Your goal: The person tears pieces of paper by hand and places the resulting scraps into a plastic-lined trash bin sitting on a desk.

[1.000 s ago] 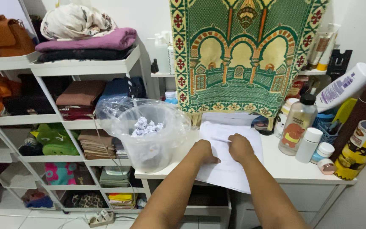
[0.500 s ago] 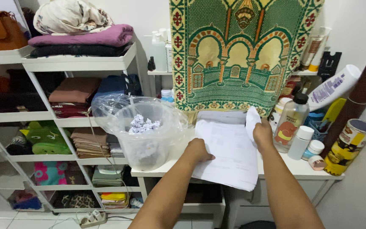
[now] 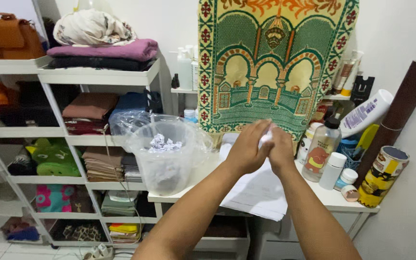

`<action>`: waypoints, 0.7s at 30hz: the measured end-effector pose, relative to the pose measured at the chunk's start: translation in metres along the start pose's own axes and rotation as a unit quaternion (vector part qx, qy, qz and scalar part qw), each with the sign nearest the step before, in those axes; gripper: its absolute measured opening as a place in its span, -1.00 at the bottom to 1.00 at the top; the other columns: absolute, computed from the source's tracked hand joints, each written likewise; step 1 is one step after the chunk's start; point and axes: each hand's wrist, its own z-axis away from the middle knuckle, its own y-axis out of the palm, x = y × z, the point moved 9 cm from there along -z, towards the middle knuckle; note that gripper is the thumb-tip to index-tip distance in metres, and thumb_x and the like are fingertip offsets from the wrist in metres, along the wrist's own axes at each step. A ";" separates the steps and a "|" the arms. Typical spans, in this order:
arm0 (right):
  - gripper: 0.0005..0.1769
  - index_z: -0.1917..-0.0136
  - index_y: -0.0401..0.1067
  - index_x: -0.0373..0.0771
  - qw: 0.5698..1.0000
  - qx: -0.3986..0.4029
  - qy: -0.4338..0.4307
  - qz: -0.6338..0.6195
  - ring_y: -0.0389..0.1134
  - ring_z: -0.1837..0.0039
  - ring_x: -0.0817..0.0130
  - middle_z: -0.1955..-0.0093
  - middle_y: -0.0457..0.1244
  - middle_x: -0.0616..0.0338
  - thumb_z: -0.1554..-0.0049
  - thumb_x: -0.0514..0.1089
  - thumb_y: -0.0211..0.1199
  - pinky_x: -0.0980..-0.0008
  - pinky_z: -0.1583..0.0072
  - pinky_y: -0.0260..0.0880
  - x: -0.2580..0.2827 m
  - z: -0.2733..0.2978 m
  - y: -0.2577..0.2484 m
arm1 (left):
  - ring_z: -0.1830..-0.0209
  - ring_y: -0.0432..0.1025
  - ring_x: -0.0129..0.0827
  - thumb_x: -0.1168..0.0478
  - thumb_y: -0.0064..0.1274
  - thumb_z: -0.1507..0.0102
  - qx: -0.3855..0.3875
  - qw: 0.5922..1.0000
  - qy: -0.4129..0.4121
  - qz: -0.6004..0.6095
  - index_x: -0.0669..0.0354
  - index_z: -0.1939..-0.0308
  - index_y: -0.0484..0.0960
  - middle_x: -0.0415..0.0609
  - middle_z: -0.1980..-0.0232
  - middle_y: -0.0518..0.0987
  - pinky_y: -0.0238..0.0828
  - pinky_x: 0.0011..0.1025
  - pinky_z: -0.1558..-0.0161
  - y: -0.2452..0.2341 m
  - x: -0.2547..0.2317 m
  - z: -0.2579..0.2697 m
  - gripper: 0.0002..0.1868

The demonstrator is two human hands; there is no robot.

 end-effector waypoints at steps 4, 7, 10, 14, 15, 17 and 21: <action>-0.41 -0.21 0.37 -0.21 0.987 0.024 -0.045 -0.150 0.34 -0.16 0.39 -0.11 0.34 0.19 -0.39 0.24 -0.30 0.37 -0.26 0.32 0.044 0.013 0.033 | -0.15 0.40 0.25 0.08 -0.08 -0.40 0.004 0.998 -0.065 0.019 0.30 -0.18 0.47 0.32 -0.13 0.55 0.32 0.01 -0.21 -0.004 -0.005 -0.015 -0.61; -0.54 -0.21 0.31 -0.27 0.974 0.009 -0.147 0.171 0.33 -0.11 0.31 -0.05 0.30 0.06 -0.41 0.11 -0.21 0.29 -0.19 0.30 0.089 0.037 0.052 | 0.03 0.47 0.28 0.09 -0.18 -0.43 -0.008 0.990 -0.142 0.015 0.27 -0.02 0.51 0.33 0.06 0.59 0.40 0.01 0.01 -0.023 0.005 -0.025 -0.69; -0.58 -0.11 0.32 -0.34 0.910 0.001 -0.105 0.402 0.36 0.03 0.18 0.07 0.31 -0.09 -0.36 0.10 -0.01 0.17 -0.07 0.33 0.111 0.044 0.057 | 0.21 0.50 0.27 0.07 -0.23 -0.42 0.056 0.987 -0.148 -0.035 0.18 0.17 0.62 0.26 0.25 0.63 0.40 0.02 0.18 -0.031 0.008 -0.024 -0.66; -0.50 0.03 0.36 -0.36 0.878 -0.005 -0.051 0.476 0.35 0.17 0.05 0.15 0.29 -0.14 -0.26 0.19 0.22 0.10 0.04 0.37 0.125 0.044 0.050 | 0.26 0.50 0.13 0.02 -0.31 -0.46 0.084 0.985 -0.126 0.078 0.26 0.17 0.57 0.19 0.31 0.61 0.40 -0.10 0.20 -0.025 0.012 -0.020 -0.57; -0.45 -0.07 0.29 -0.41 0.872 -0.010 -0.171 0.458 0.32 0.18 0.03 0.11 0.26 -0.19 -0.28 0.19 0.19 0.10 0.07 0.35 0.145 0.050 0.058 | 0.32 0.51 0.04 -0.02 -0.32 -0.46 0.088 0.979 -0.157 0.092 0.26 0.19 0.57 0.15 0.34 0.61 0.40 -0.14 0.22 -0.021 0.022 -0.019 -0.53; -0.33 -0.26 0.15 -0.50 0.821 -0.015 -0.401 0.405 0.28 0.20 -0.01 0.02 0.21 -0.27 -0.31 0.19 0.14 0.11 0.12 0.33 0.178 0.076 0.071 | 0.38 0.48 -0.09 -0.08 -0.33 -0.47 0.115 0.964 -0.203 0.126 0.28 0.23 0.59 0.11 0.39 0.59 0.39 -0.18 0.25 -0.013 0.038 -0.018 -0.46; -0.41 -0.26 0.16 -0.46 0.825 0.036 -0.412 0.384 0.33 0.08 -0.22 0.04 0.25 -0.29 -0.38 0.18 -0.03 0.00 0.09 0.33 0.159 0.079 0.077 | 0.36 0.37 -0.16 -0.15 -0.33 -0.51 0.186 0.925 -0.253 0.215 0.36 0.29 0.57 0.13 0.37 0.54 0.37 -0.18 0.21 0.007 0.048 -0.011 -0.35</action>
